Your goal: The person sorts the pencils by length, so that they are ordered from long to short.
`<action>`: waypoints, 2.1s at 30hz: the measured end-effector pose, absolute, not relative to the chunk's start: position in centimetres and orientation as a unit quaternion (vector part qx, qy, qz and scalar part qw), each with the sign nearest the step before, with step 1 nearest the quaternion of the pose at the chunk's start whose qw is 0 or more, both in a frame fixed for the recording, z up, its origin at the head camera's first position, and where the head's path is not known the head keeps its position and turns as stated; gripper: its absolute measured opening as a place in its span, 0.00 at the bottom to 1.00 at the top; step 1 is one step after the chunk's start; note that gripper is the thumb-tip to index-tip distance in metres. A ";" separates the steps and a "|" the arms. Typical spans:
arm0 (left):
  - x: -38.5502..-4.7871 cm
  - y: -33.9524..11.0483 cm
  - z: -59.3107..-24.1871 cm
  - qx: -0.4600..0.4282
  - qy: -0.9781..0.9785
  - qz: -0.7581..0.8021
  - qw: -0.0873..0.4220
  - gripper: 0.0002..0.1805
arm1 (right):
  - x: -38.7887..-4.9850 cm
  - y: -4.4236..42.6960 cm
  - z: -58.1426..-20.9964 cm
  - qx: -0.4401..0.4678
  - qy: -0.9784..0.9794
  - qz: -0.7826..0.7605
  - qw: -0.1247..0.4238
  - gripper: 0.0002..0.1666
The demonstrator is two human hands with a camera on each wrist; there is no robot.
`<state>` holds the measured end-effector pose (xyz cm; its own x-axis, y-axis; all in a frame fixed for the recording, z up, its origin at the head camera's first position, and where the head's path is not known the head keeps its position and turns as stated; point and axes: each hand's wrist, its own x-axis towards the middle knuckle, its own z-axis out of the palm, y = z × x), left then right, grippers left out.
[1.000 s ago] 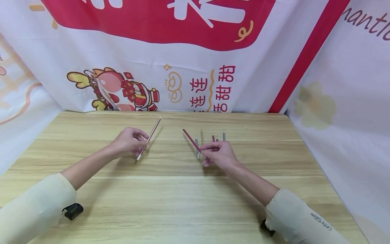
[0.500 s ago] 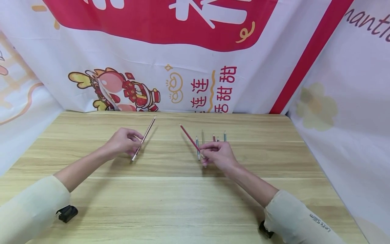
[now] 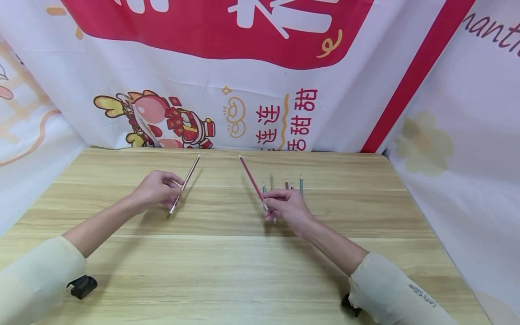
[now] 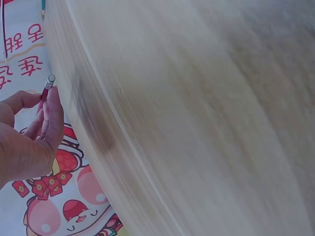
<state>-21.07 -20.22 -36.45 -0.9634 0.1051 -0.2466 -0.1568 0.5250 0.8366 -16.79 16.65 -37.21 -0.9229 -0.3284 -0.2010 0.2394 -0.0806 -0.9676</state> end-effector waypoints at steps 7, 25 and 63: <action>-20.9 -21.0 -36.4 -0.013 0.862 0.489 0.130 0.18 | -16.9 16.2 -37.0 -0.031 0.653 -0.724 0.219 0.19; -20.5 -23.0 -36.9 -0.016 0.857 0.496 0.139 0.21 | -17.2 14.8 -37.3 -0.044 0.660 -0.707 0.249 0.21; -20.3 -25.1 -36.8 -0.036 0.848 0.494 0.187 0.18 | -18.0 12.7 -37.4 -0.045 0.647 -0.713 0.265 0.24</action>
